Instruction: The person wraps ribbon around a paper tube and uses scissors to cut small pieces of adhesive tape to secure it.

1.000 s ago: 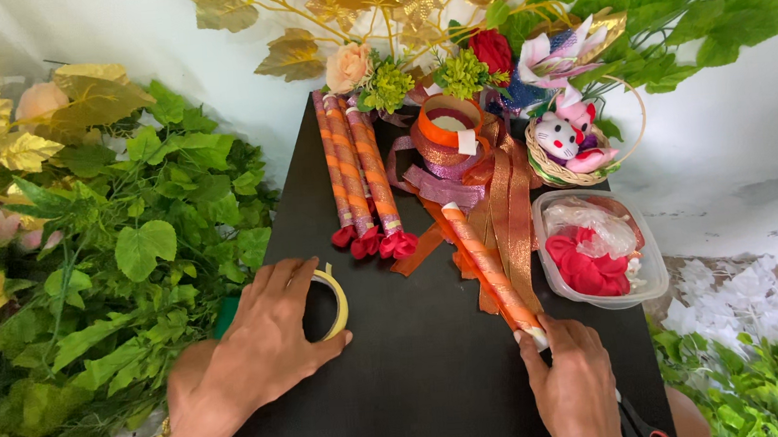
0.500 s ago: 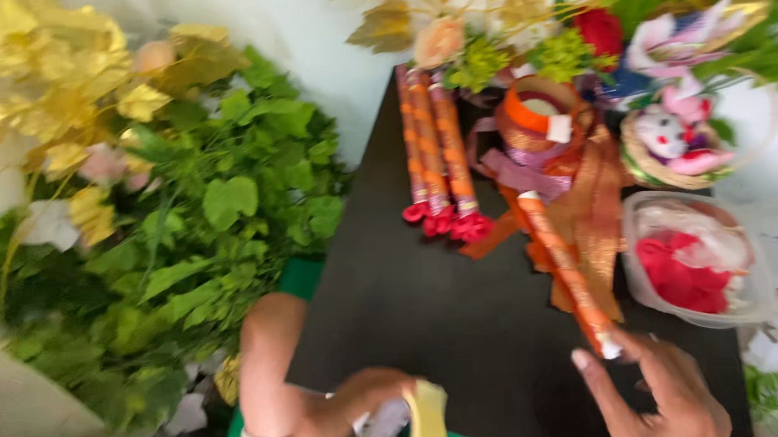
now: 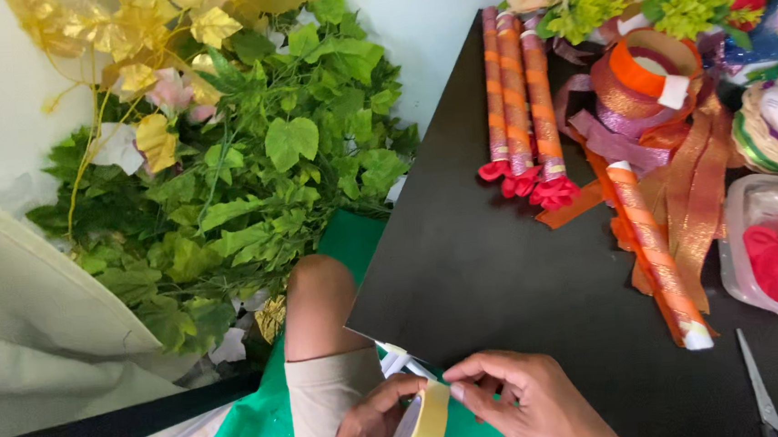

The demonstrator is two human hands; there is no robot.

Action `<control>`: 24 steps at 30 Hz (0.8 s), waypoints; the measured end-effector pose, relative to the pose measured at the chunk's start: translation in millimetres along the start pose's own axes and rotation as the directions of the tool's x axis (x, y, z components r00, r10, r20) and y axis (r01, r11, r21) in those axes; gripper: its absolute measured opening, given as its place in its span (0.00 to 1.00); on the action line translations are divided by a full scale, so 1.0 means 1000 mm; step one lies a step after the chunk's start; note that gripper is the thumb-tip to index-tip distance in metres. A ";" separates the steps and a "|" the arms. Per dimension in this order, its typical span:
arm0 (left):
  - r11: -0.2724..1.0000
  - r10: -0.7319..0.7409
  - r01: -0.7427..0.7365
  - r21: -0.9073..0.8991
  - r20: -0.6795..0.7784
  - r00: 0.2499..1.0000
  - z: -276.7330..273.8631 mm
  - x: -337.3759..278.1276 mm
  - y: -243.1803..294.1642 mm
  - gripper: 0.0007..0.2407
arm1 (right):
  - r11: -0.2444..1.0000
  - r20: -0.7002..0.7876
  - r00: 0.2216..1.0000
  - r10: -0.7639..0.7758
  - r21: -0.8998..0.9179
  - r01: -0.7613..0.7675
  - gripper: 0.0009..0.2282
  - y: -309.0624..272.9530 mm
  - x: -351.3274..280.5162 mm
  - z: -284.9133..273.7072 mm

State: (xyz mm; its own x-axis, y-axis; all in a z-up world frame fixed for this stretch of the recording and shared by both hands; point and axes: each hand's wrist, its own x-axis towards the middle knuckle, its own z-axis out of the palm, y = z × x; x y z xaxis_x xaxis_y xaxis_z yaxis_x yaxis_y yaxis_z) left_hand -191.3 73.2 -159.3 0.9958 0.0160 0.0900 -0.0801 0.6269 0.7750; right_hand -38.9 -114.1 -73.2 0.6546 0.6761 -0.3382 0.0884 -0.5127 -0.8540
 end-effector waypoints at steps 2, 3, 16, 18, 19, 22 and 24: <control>0.995 0.005 -0.007 0.103 0.018 1.000 -0.005 0.000 0.005 0.41 | 1.000 0.023 1.000 0.009 0.015 -0.009 0.08 -0.005 0.000 0.003; 0.977 0.010 -0.020 0.214 0.049 0.999 -0.009 0.002 0.009 0.43 | 0.999 0.036 0.999 0.009 0.033 -0.010 0.09 -0.009 0.002 0.003; 0.978 0.134 -0.152 0.142 0.127 0.983 -0.031 -0.001 -0.014 0.37 | 0.995 0.111 0.994 -0.024 -0.098 0.035 0.05 -0.010 0.021 0.005; 0.988 0.027 -0.039 0.147 0.084 0.996 -0.021 0.001 0.003 0.42 | 0.994 0.122 0.991 0.047 -0.100 -0.035 0.05 -0.007 0.023 0.006; 0.988 0.029 -0.042 0.148 0.085 0.996 -0.024 0.001 -0.002 0.42 | 0.994 0.121 0.992 0.045 -0.102 -0.033 0.05 -0.009 0.024 0.005; 0.984 0.133 -0.147 0.096 0.134 0.982 -0.025 0.001 -0.003 0.41 | 0.990 0.151 0.988 -0.022 -0.131 0.042 0.07 -0.018 0.026 0.006; 0.996 0.080 -0.082 0.033 0.078 0.994 -0.014 0.002 0.011 0.36 | 0.969 0.162 0.986 -0.026 -0.240 0.065 0.06 -0.025 0.027 0.008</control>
State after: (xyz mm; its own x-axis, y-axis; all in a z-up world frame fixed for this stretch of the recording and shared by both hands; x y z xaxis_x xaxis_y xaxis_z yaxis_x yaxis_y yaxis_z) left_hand -189.1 90.5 -159.2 0.9798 0.0053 0.1998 -0.1634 0.5975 0.7851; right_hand -29.0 -78.6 -64.2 0.5220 0.7661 -0.3750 0.3085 -0.5794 -0.7544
